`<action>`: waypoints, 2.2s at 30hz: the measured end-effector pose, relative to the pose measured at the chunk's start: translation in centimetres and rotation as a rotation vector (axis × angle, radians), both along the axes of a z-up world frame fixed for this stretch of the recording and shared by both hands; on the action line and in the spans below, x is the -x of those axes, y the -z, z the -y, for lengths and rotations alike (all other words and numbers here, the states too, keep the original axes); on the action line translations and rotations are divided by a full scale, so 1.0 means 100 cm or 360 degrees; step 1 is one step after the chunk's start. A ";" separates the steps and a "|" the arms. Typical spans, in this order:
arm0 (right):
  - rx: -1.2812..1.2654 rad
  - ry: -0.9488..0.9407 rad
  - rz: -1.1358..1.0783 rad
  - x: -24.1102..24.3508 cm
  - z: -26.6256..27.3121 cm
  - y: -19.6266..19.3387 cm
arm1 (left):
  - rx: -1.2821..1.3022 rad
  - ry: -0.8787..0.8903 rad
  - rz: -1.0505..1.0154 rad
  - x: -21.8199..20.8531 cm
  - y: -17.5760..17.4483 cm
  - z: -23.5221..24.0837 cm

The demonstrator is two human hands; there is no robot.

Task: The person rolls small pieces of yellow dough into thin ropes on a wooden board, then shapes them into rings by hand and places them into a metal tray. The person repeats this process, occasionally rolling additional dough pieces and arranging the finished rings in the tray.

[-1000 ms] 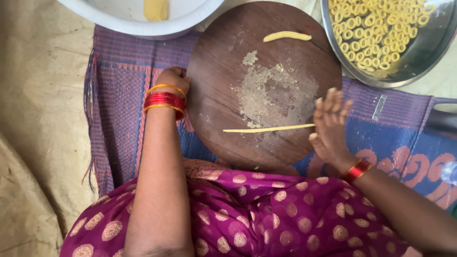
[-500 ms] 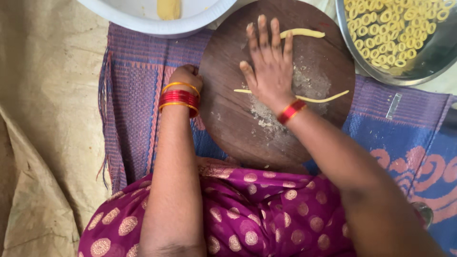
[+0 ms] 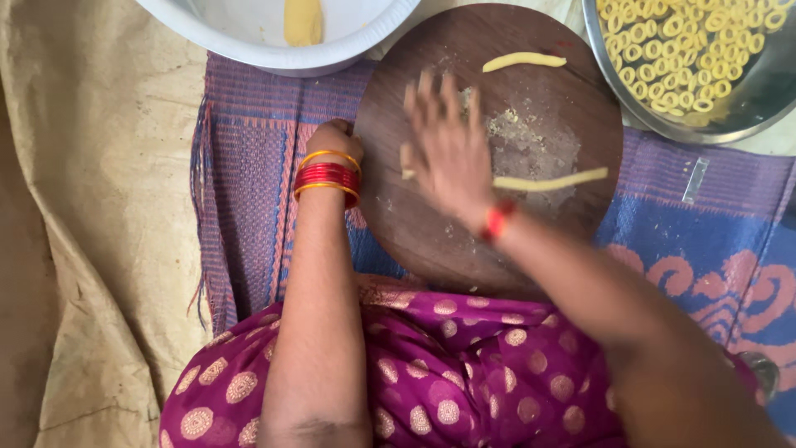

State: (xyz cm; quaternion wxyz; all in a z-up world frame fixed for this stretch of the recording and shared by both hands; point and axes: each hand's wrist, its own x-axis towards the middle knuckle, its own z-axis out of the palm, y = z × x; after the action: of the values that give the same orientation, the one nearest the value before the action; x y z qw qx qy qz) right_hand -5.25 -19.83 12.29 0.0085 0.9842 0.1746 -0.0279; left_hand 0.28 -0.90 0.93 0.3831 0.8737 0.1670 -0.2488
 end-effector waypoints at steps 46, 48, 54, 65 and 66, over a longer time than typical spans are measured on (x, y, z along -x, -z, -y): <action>0.0081 -0.0020 -0.0091 -0.005 0.039 -0.008 | 0.0106 0.0177 0.0150 -0.007 0.031 -0.012; -0.0185 -0.0136 -0.0064 0.052 0.036 -0.005 | 0.0119 0.0156 0.0131 -0.005 0.032 -0.011; -0.0070 -0.0170 -0.0234 0.084 0.034 -0.011 | 0.0242 0.0057 0.0112 -0.005 0.032 -0.010; 0.0135 0.0030 -0.0097 0.034 0.013 -0.022 | 0.0090 0.0153 0.0138 -0.004 0.030 -0.014; 0.0064 -0.0037 -0.0119 0.061 0.011 -0.023 | 0.0117 0.0129 0.0146 -0.003 0.032 -0.013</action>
State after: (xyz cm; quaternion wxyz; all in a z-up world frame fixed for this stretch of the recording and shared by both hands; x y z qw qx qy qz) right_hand -11.32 -20.88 14.58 0.0221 0.9800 0.1857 -0.0680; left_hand 0.61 0.44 -2.29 0.4118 0.8756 0.1047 -0.2298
